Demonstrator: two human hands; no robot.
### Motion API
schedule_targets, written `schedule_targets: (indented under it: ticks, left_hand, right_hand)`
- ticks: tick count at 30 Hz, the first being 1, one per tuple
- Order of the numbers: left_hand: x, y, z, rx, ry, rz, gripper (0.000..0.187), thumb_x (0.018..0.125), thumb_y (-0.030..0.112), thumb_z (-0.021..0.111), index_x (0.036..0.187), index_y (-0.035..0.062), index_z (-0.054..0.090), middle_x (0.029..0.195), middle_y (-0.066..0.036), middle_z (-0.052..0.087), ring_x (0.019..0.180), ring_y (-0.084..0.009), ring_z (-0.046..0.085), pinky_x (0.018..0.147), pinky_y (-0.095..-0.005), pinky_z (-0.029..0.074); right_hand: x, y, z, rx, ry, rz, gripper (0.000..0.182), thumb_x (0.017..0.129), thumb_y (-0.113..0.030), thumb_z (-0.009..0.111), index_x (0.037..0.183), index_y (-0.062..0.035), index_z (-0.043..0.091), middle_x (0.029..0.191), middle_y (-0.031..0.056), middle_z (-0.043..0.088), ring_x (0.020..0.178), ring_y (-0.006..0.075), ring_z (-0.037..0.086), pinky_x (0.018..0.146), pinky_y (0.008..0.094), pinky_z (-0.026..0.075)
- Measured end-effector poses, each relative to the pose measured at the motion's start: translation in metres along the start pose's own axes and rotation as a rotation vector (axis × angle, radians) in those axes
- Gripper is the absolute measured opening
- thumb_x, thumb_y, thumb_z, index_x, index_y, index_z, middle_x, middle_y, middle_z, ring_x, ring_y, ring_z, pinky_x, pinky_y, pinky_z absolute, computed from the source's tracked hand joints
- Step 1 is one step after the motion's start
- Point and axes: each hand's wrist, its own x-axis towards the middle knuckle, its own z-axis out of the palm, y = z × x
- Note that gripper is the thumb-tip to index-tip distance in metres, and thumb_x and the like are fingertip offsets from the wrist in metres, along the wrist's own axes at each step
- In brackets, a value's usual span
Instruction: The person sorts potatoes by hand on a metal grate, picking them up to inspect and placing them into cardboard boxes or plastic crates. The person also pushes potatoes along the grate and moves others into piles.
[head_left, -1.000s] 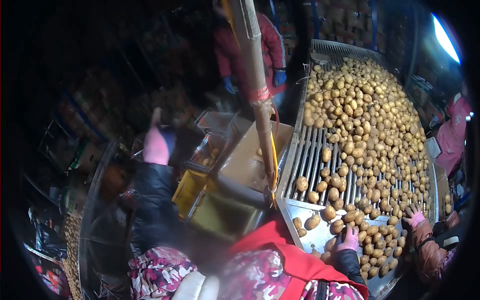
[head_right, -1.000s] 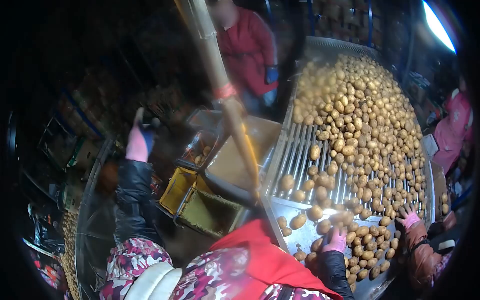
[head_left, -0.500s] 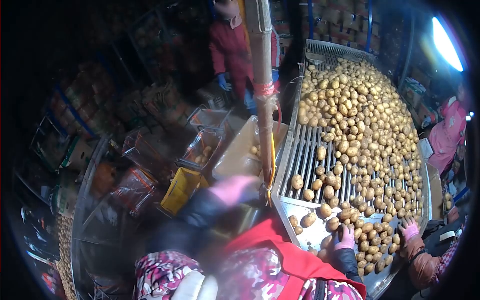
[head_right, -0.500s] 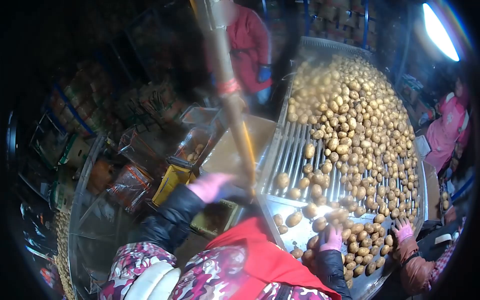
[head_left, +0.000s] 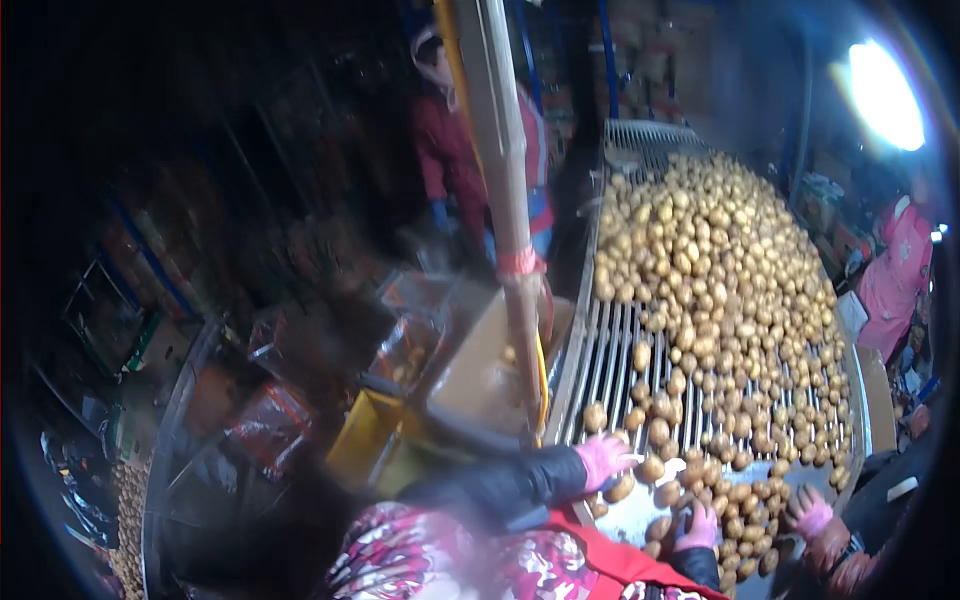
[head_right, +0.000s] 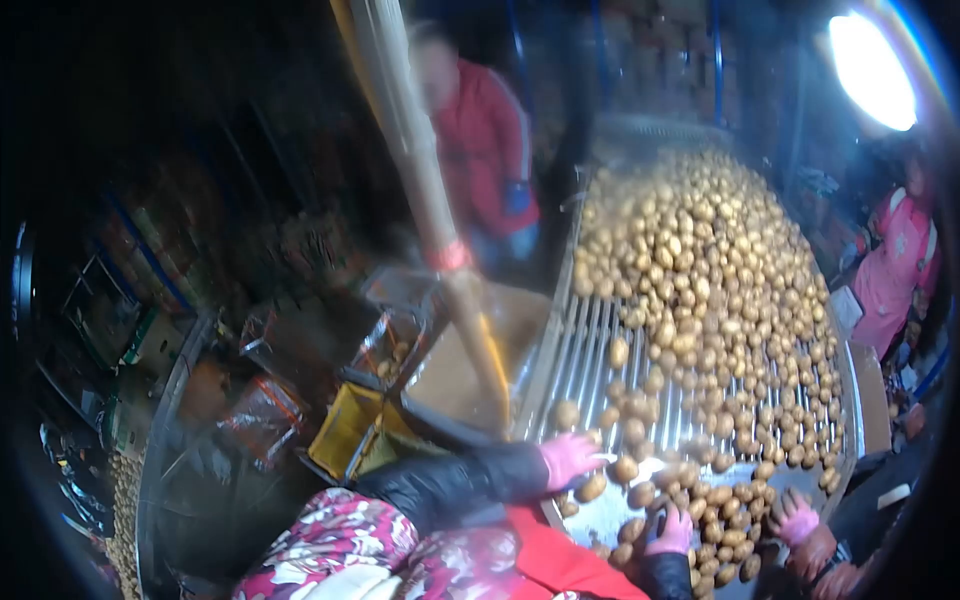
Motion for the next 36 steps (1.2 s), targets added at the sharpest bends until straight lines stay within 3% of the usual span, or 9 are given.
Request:
schedule_targets:
  ticks: [9,14,16,18,20,23,29,31,36]
  left_hand:
    - [0.003,-0.032,0.017,0.167,-0.176,-0.165,0.048,0.094,0.021,0.057,0.142,0.0217,0.059,0.161,-0.009,0.04,0.146,-0.0312,0.041,0.122,-0.0516,0.031]
    - [0.008,-0.048,0.034,0.103,-0.102,-0.149,0.048,0.089,0.018,0.061,0.138,0.0192,0.062,0.152,-0.011,0.05,0.141,-0.0307,0.047,0.117,-0.0528,0.035]
    - [0.008,-0.054,0.044,-0.275,0.232,-0.18,0.024,0.095,0.017,0.061,0.115,0.011,0.074,0.115,-0.015,0.07,0.109,-0.0356,0.066,0.099,-0.0463,0.052]
    - [0.017,-0.044,0.009,-0.065,0.108,-0.119,0.023,0.092,0.014,0.065,0.113,0.0116,0.076,0.105,-0.017,0.07,0.103,-0.0353,0.068,0.091,-0.0478,0.054]
    - [0.018,-0.041,0.001,-0.118,0.072,-0.081,0.035,0.084,0.021,0.068,0.118,0.0152,0.073,0.131,-0.022,0.063,0.123,-0.042,0.06,0.105,-0.0591,0.044]
    - [0.014,-0.05,0.022,-0.054,0.021,-0.13,0.047,0.084,0.041,0.076,0.124,0.0168,0.071,0.139,-0.02,0.056,0.133,-0.0404,0.051,0.117,-0.0609,0.033]
    - [0.019,-0.049,0.028,-0.02,0.005,-0.113,0.048,0.087,0.038,0.074,0.13,0.0171,0.069,0.144,-0.02,0.053,0.136,-0.04,0.049,0.118,-0.0592,0.032]
    - [0.019,-0.048,0.032,-0.011,0.048,-0.127,0.04,0.087,0.026,0.07,0.125,0.0144,0.07,0.144,-0.02,0.055,0.134,-0.0419,0.049,0.117,-0.0585,0.033]
    - [0.017,-0.051,0.031,0.007,0.075,-0.092,0.046,0.087,0.033,0.074,0.129,0.0152,0.069,0.149,-0.017,0.053,0.136,-0.0392,0.049,0.117,-0.0546,0.035]
  right_hand:
    - [0.012,0.011,0.022,-0.028,0.054,0.002,0.049,0.085,-0.02,0.072,0.131,-0.0064,0.062,0.123,0.0247,0.06,0.115,0.0462,0.059,0.1,0.0518,0.049]
    - [0.014,-0.007,0.015,-0.009,0.09,-0.061,0.039,0.087,-0.018,0.07,0.123,-0.0049,0.065,0.112,0.0235,0.063,0.105,0.0462,0.061,0.093,0.0538,0.051]
    - [0.022,-0.036,-0.007,0.004,0.074,-0.004,0.031,0.087,-0.018,0.071,0.115,-0.0055,0.066,0.102,0.0221,0.066,0.096,0.0461,0.063,0.085,0.0544,0.052]
    - [0.018,-0.028,-0.003,-0.034,0.048,0.029,0.025,0.088,-0.02,0.069,0.11,-0.008,0.066,0.096,0.0213,0.064,0.09,0.0452,0.063,0.078,0.0552,0.051]
    - [0.017,-0.026,-0.007,-0.008,0.084,0.0,0.024,0.089,-0.021,0.068,0.11,-0.0091,0.067,0.093,0.0187,0.064,0.085,0.043,0.063,0.073,0.0532,0.052]
    - [0.015,-0.029,-0.01,0.011,0.096,0.045,0.032,0.089,-0.022,0.068,0.119,-0.0125,0.066,0.11,0.0191,0.067,0.097,0.042,0.065,0.083,0.0516,0.054]
    - [0.02,-0.024,-0.013,0.005,-0.04,0.1,0.039,0.088,-0.018,0.067,0.126,-0.0082,0.063,0.125,0.0211,0.063,0.11,0.0421,0.062,0.094,0.0498,0.051]
    - [0.024,-0.021,-0.011,-0.002,-0.057,0.108,0.041,0.085,-0.017,0.067,0.126,-0.0079,0.064,0.124,0.0214,0.064,0.111,0.0426,0.062,0.095,0.0503,0.05]
    - [0.022,-0.02,-0.006,-0.034,0.054,0.043,0.032,0.096,-0.028,0.065,0.123,-0.0112,0.065,0.109,0.0171,0.064,0.1,0.0407,0.063,0.088,0.0505,0.052]
